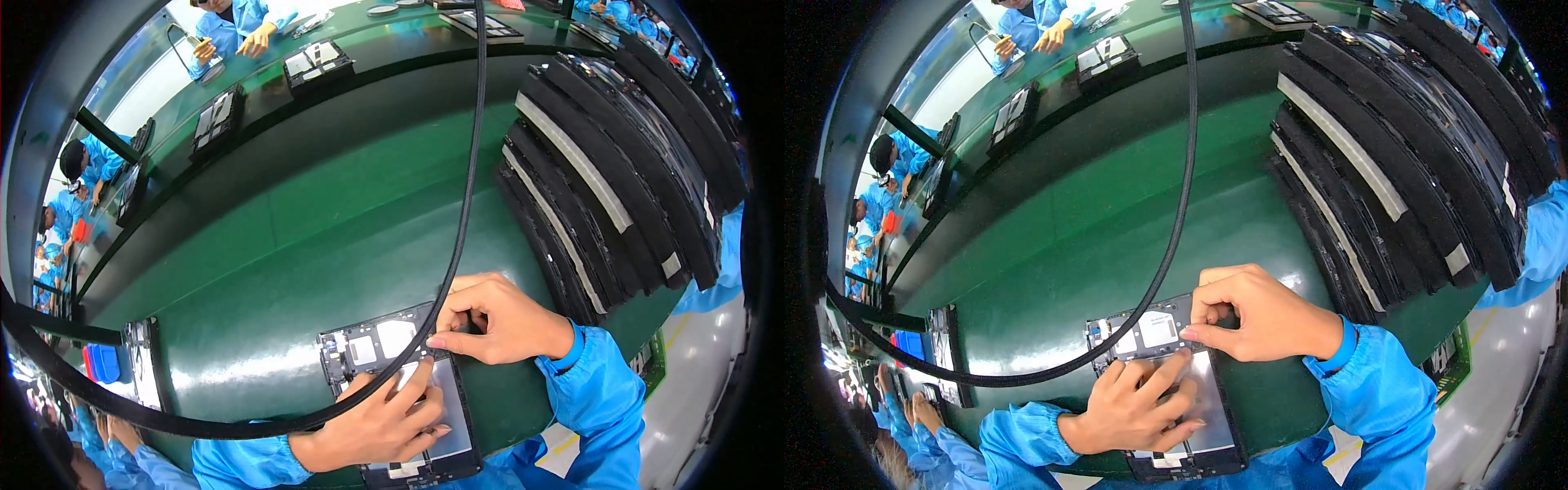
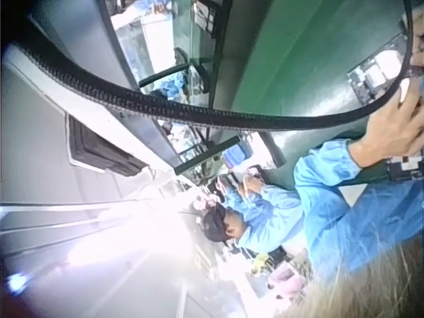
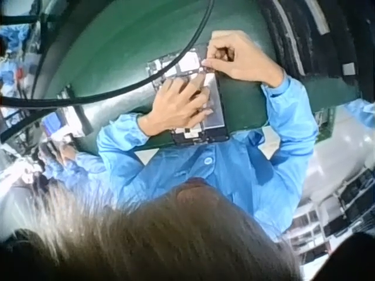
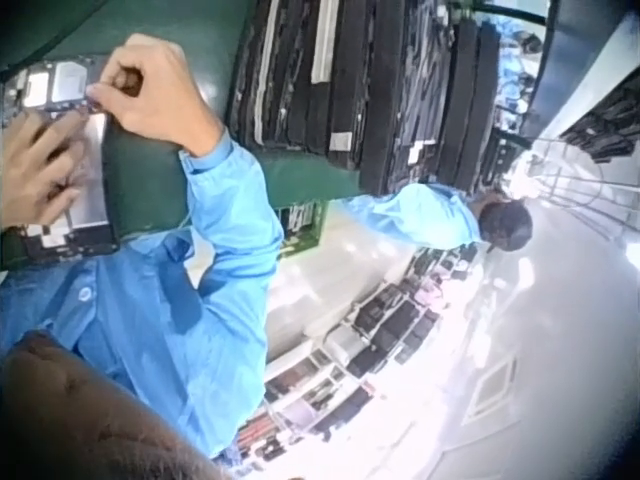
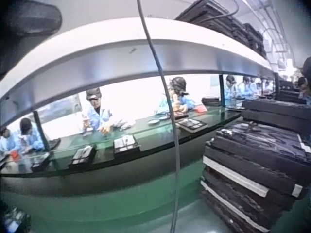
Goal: The person connects ribbon cables and internal components inside tablet frames by hand, places the assembled tablets onto a stack, and takes new tablets to repeat the assembly.
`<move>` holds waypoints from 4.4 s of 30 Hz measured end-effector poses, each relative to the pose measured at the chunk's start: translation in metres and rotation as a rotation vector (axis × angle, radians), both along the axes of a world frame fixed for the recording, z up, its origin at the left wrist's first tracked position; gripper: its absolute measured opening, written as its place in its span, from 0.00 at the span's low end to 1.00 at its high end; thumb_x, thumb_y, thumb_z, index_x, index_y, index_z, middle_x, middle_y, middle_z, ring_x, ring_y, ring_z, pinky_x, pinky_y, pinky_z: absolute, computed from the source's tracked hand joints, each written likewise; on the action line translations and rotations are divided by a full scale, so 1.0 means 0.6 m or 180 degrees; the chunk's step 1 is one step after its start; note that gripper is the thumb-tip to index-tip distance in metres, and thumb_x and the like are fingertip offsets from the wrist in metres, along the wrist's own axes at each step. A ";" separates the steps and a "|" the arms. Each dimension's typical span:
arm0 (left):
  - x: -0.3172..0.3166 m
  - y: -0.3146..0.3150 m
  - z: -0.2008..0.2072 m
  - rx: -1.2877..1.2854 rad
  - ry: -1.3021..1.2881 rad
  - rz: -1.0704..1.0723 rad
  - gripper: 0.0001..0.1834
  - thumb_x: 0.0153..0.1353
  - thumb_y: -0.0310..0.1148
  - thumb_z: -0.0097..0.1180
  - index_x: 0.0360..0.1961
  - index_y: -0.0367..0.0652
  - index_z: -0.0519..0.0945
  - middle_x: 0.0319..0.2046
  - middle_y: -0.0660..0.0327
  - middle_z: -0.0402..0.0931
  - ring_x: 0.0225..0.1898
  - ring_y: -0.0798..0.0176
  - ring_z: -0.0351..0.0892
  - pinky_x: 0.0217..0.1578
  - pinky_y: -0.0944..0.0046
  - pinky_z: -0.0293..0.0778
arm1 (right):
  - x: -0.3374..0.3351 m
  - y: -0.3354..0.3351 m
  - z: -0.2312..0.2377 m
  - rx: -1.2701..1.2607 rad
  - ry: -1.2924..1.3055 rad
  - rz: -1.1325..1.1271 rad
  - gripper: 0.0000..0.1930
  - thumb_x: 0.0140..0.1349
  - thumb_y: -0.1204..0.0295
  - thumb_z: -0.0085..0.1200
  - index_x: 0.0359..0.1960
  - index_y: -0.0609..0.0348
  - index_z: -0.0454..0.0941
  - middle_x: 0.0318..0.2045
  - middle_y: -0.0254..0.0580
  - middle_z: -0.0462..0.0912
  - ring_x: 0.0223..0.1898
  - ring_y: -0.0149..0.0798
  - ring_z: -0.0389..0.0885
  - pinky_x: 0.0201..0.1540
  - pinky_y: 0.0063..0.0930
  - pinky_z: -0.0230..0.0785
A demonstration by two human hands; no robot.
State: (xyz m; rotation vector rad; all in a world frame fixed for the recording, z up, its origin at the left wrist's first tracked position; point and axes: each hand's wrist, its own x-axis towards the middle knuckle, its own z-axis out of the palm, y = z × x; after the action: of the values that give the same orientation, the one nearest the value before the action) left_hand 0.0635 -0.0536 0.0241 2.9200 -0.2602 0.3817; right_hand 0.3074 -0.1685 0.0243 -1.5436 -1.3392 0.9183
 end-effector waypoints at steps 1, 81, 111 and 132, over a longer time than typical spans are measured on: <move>0.000 -0.001 0.002 0.0071 0.0048 0.0003 0.24 0.65 0.59 0.66 0.47 0.50 0.84 0.63 0.53 0.82 0.39 0.57 0.78 0.37 0.58 0.72 | -0.001 -0.001 -0.002 0.0046 -0.0024 -0.0013 0.07 0.64 0.72 0.74 0.32 0.61 0.89 0.27 0.41 0.79 0.29 0.37 0.77 0.32 0.34 0.68; 0.015 0.022 0.000 -0.0197 -0.0336 -0.0017 0.18 0.60 0.47 0.72 0.38 0.44 0.85 0.56 0.52 0.88 0.30 0.64 0.74 0.31 0.65 0.71 | -0.008 0.006 0.031 -0.0952 0.0258 0.0196 0.33 0.61 0.78 0.71 0.69 0.59 0.74 0.16 0.32 0.62 0.20 0.29 0.60 0.27 0.33 0.54; -0.055 0.103 -0.034 -0.1602 -0.1449 0.0227 0.11 0.62 0.30 0.61 0.43 0.40 0.89 0.43 0.59 0.88 0.39 0.53 0.80 0.43 0.55 0.74 | -0.030 -0.001 0.013 -0.0319 0.0989 -0.0355 0.28 0.69 0.82 0.66 0.71 0.57 0.75 0.22 0.19 0.60 0.25 0.16 0.57 0.29 0.20 0.48; -0.161 0.110 -0.032 0.0150 -0.1014 -0.1930 0.20 0.73 0.46 0.62 0.41 0.37 0.88 0.41 0.56 0.86 0.38 0.60 0.82 0.34 0.58 0.71 | -0.211 0.025 -0.019 0.1482 -0.2411 0.1249 0.08 0.58 0.69 0.63 0.39 0.53 0.83 0.36 0.31 0.76 0.41 0.35 0.77 0.39 0.30 0.65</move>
State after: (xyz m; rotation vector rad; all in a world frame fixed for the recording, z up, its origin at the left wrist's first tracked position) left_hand -0.0330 0.0121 0.0052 2.6245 -1.1671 0.7292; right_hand 0.1808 -0.1535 0.0130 -1.3117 -2.2602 0.1687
